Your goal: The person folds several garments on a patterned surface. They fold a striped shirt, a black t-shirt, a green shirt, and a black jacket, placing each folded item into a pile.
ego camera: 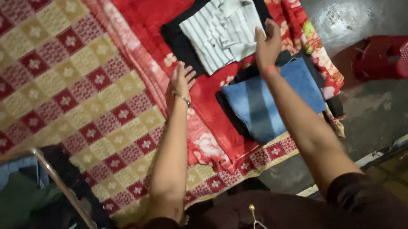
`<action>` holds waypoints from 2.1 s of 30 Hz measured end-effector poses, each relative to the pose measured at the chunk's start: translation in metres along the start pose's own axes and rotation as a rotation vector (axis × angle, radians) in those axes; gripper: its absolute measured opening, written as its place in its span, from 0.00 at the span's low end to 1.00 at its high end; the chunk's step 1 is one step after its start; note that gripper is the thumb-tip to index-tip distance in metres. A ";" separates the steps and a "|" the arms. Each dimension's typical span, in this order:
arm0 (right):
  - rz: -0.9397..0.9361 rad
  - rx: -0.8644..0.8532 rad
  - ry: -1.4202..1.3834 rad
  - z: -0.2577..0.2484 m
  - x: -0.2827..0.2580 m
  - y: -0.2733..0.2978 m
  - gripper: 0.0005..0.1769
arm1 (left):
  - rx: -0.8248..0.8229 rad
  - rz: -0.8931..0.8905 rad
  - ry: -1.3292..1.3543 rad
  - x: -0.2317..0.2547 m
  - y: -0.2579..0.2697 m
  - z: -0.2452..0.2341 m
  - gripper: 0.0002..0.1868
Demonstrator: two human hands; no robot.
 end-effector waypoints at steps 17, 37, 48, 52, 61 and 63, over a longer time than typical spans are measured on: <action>0.187 -0.659 -0.140 0.245 -0.197 0.425 0.12 | 0.151 0.182 -0.112 -0.043 0.267 -0.319 0.21; 0.050 -1.260 0.308 0.575 -0.331 0.818 0.23 | 0.688 0.447 -0.048 -0.075 0.550 -0.773 0.37; 0.579 -1.968 -0.131 0.438 -0.491 0.835 0.15 | 1.032 0.589 -0.766 -0.034 0.637 -0.778 0.35; 0.660 -1.348 -0.532 0.380 -0.565 0.696 0.30 | 0.795 0.896 -0.744 0.009 0.636 -0.720 0.22; 0.046 -0.952 -1.140 0.223 -0.693 0.464 0.13 | -0.063 0.763 -1.225 0.163 0.637 -0.519 0.26; -0.065 -0.921 -1.047 0.174 -0.692 0.428 0.09 | 0.085 0.715 -1.407 0.190 0.626 -0.491 0.22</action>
Point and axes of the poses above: each hand's wrist, its own y-axis away from the middle knuckle, its own z-axis out of the palm, x = y × z, the point moved 10 cm from there along -y, towards the middle knuckle, and after that the axes turned 15 degrees about -y, right-handed, at the moved point
